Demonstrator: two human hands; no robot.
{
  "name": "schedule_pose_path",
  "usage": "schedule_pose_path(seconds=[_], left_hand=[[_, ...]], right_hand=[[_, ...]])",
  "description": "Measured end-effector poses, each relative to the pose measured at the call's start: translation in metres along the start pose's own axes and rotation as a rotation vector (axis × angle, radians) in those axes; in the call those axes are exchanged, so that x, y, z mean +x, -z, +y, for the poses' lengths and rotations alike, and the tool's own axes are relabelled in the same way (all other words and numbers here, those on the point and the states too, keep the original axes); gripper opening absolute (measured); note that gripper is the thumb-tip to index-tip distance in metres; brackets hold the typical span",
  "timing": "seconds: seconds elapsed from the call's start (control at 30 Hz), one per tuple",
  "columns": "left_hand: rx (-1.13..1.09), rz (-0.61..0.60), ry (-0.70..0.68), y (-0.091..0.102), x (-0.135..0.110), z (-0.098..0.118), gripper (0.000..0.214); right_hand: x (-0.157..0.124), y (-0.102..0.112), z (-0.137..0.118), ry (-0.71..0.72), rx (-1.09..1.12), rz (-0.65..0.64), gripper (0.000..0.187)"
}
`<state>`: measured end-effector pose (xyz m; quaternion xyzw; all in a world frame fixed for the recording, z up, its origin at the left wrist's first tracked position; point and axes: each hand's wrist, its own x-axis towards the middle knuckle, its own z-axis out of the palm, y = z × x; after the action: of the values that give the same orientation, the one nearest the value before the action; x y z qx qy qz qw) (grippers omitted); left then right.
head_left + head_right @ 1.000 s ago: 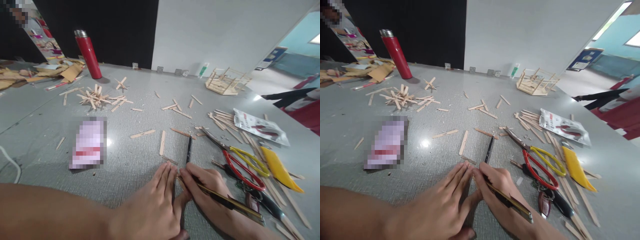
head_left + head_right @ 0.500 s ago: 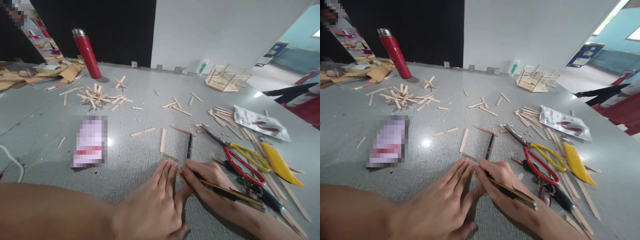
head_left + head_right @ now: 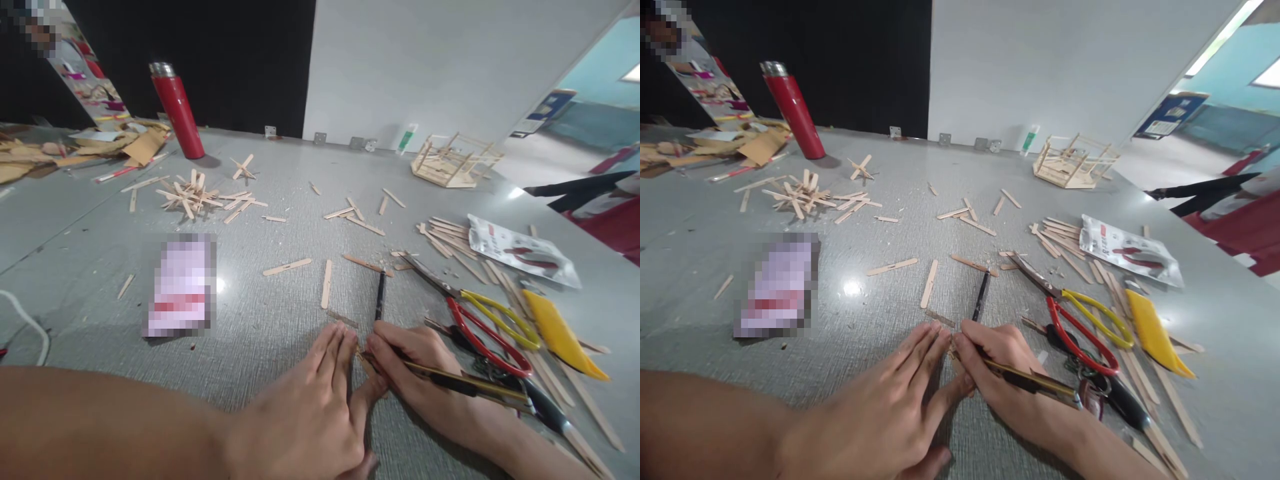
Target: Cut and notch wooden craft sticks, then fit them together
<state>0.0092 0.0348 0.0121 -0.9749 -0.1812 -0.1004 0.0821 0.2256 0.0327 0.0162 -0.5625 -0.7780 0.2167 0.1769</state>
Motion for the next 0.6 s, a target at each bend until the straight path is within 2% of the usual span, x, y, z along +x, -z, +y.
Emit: schedule_pose_path(seconds=[0.33,0.6], left_hand=[[0.000,0.016,-0.006,-0.0026,0.0010,0.0003,0.066],[0.037,0.021,-0.011,-0.0018,0.0009,-0.0005,0.067]], right_hand=[[0.0035,0.0042,-0.0016,-0.044,0.125,0.000,0.047],[0.0057,0.0004,0.0000,-0.046,0.118,0.002,0.045]])
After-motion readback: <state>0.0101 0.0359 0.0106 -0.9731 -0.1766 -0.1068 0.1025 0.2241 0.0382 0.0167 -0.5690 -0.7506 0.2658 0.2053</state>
